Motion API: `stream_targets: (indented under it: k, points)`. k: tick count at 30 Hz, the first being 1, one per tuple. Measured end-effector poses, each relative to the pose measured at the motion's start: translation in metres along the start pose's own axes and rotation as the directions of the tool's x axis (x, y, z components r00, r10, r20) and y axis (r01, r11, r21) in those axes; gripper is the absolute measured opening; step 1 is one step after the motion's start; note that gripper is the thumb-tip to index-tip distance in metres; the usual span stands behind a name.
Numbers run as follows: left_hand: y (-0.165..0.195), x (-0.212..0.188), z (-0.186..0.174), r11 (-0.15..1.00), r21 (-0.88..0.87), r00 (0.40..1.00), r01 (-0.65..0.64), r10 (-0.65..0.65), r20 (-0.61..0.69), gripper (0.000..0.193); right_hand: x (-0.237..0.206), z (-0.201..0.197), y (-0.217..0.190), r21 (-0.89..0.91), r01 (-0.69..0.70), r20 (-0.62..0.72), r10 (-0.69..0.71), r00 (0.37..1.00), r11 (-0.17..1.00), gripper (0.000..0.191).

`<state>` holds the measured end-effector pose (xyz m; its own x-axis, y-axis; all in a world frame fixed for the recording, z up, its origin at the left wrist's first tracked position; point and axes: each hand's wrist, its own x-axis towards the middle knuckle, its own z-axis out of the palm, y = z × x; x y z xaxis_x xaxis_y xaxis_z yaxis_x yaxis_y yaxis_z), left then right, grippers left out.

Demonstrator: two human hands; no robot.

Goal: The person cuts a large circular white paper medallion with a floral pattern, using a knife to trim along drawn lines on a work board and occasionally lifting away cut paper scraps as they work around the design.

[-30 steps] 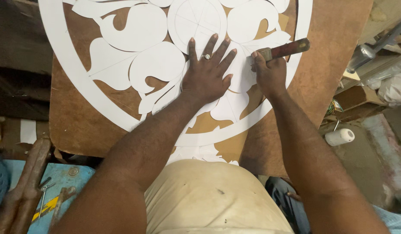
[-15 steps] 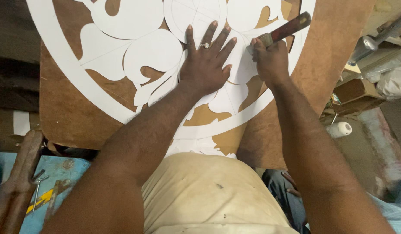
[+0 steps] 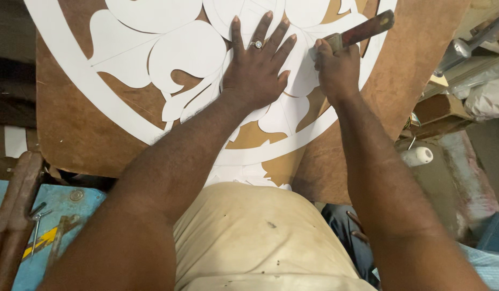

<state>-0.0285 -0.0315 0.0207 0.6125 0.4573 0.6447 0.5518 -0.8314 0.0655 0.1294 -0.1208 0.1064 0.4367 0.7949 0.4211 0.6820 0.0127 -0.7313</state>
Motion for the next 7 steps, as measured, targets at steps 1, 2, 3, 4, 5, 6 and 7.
stream_targets:
  k: [1,2,3,4,5,6,7]
  points:
    - [-0.0002,0.0012,0.0006,1.0,0.006,1.0,0.001,-0.001,-0.002,0.069,-0.0002,-0.0004,-0.0006,-0.008,-0.009,-0.004,0.009,1.0,1.0,0.022]
    - [-0.001,0.0018,0.0011,1.0,0.013,1.0,0.002,-0.002,-0.004,0.069,-0.0003,-0.0003,-0.0014,-0.014,-0.018,-0.006,0.018,1.0,1.0,0.022]
    - [-0.0016,0.001,0.0018,1.0,0.023,1.0,-0.001,0.002,-0.018,0.069,-0.0012,0.0001,-0.0018,-0.021,-0.028,-0.009,0.028,1.0,0.999,0.022]
    - [-0.0019,-0.0002,0.0027,0.999,0.033,0.999,-0.005,0.006,-0.032,0.069,-0.0027,0.0007,-0.0017,-0.03,-0.021,-0.012,0.02,1.0,0.999,0.023]
    - [-0.0016,-0.0007,0.0036,0.999,0.042,0.999,-0.01,0.012,-0.047,0.069,-0.0042,0.0013,-0.0014,-0.04,-0.013,-0.015,0.012,1.0,0.999,0.024]
    - [-0.0012,-0.0006,0.0045,0.999,0.038,0.999,-0.01,0.011,-0.032,0.069,-0.0051,0.0014,-0.0015,-0.051,-0.005,-0.017,0.004,1.0,0.999,0.025]
    - [-0.0012,-0.0008,0.0053,0.999,0.035,1.0,-0.009,0.01,-0.016,0.069,-0.0055,0.0017,-0.0018,-0.058,-0.001,-0.026,0.0,1.0,0.998,0.025]
